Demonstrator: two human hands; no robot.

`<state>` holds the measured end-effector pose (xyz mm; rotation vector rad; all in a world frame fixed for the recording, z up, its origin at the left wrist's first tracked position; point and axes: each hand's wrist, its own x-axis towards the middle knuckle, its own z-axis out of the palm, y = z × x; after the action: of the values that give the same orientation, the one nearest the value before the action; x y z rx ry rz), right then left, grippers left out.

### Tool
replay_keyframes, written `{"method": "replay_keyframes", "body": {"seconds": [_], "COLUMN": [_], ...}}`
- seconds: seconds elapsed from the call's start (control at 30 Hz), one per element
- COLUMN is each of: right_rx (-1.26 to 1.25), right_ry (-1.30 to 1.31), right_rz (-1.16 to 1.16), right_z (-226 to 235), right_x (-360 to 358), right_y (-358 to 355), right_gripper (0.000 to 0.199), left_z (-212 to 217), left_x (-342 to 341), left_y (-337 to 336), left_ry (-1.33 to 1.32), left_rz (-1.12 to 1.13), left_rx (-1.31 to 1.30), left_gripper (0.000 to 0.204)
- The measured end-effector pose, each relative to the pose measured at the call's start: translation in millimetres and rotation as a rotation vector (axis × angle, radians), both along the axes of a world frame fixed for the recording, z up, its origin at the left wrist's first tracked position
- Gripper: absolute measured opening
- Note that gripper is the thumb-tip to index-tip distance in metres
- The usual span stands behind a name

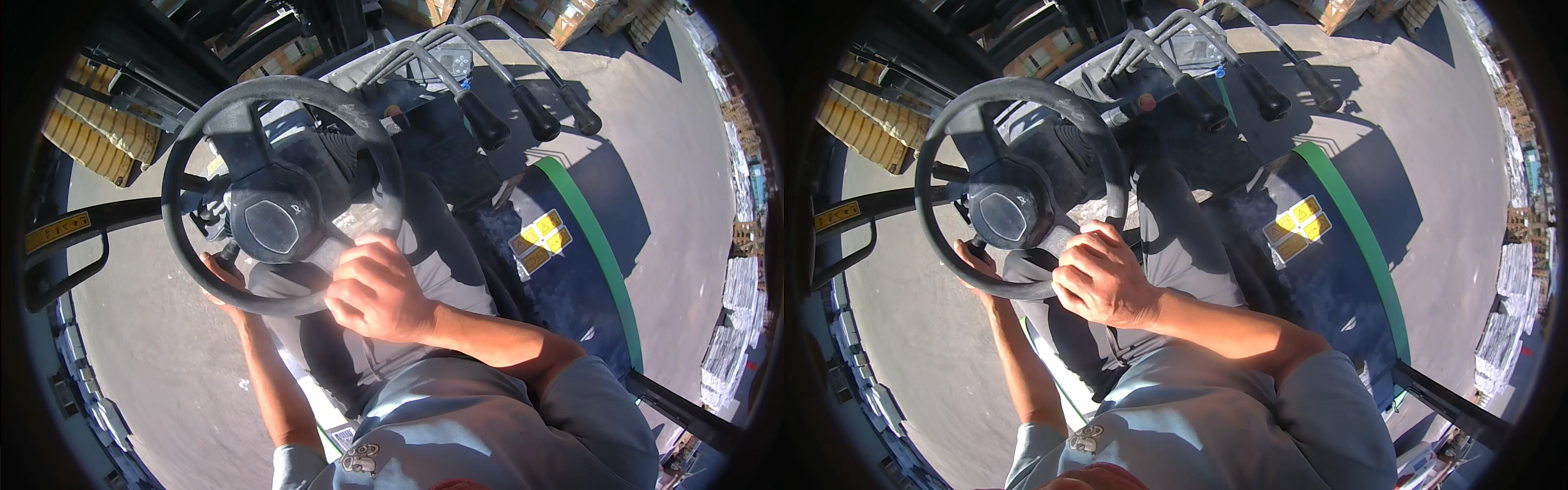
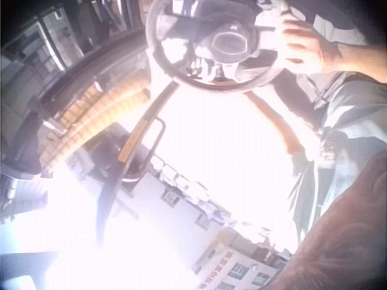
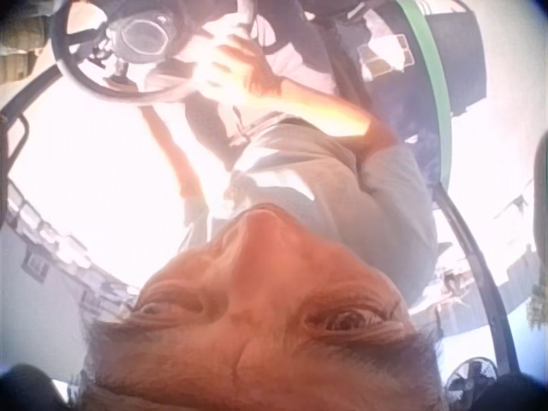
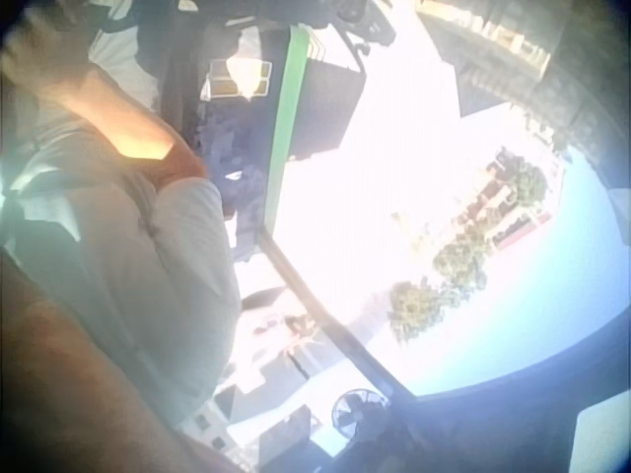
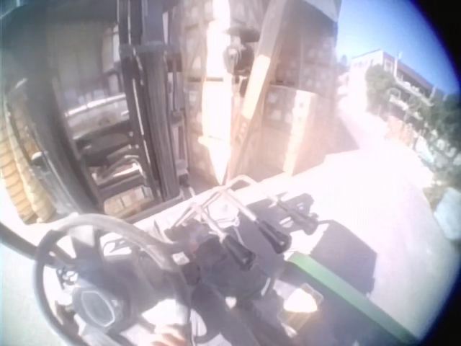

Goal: The person operates a forklift in an outdoor yard, steering and maneuvering the vehicle among stacked pallets and a parked white car. The operator uses both hands on the steering wheel and occasionally adjusts controls while navigating the paved area.

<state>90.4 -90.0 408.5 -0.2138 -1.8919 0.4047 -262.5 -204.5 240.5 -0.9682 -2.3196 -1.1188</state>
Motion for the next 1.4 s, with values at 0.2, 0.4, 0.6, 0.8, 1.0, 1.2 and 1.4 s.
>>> {"method": "replay_keyframes", "body": {"seconds": [0.2, 0.4, 0.6, 0.8, 1.0, 1.2, 1.4], "right_rx": [-0.004, 0.01, 0.029, 0.018, 0.09, -0.062, -0.03], "right_ry": [0.158, 0.325, 0.291, 0.179, -0.089, -0.074, 0.121], "right_rz": [-0.295, -0.302, -0.31, -0.013, 0.15, -0.075, -0.256], "right_z": [54, 77, 109, 97, 16, 9, 38], "right_x": [-21, -65, -145, -217, -136, 17, -3], "right_y": [97, 115, 107, 24, -60, 17, 80], "right_gripper": [0.02, 0.019, 0.011, 0.014, 0.017, 0.02, 0.027], "left_z": [-27, 18, 51, 31, 21, 1, 15], "left_x": [-14, 24, 40, 43, 22, -1, 12], "left_y": [-1, -2, 14, -1, -2, -1, 4], "left_ry": [-0.13, -0.507, -0.314, -0.352, 0.315, 0.109, -0.257], "left_rz": [0.057, -0.037, 0.017, -0.172, 0.204, 0.07, 0.133], "left_rx": [0.051, 0.231, 0.242, 0.29, -0.292, -0.052, 0.019], "left_gripper": [0.038, 0.041, 0.037, 0.052, 0.043, 0.025, 0.022]}}
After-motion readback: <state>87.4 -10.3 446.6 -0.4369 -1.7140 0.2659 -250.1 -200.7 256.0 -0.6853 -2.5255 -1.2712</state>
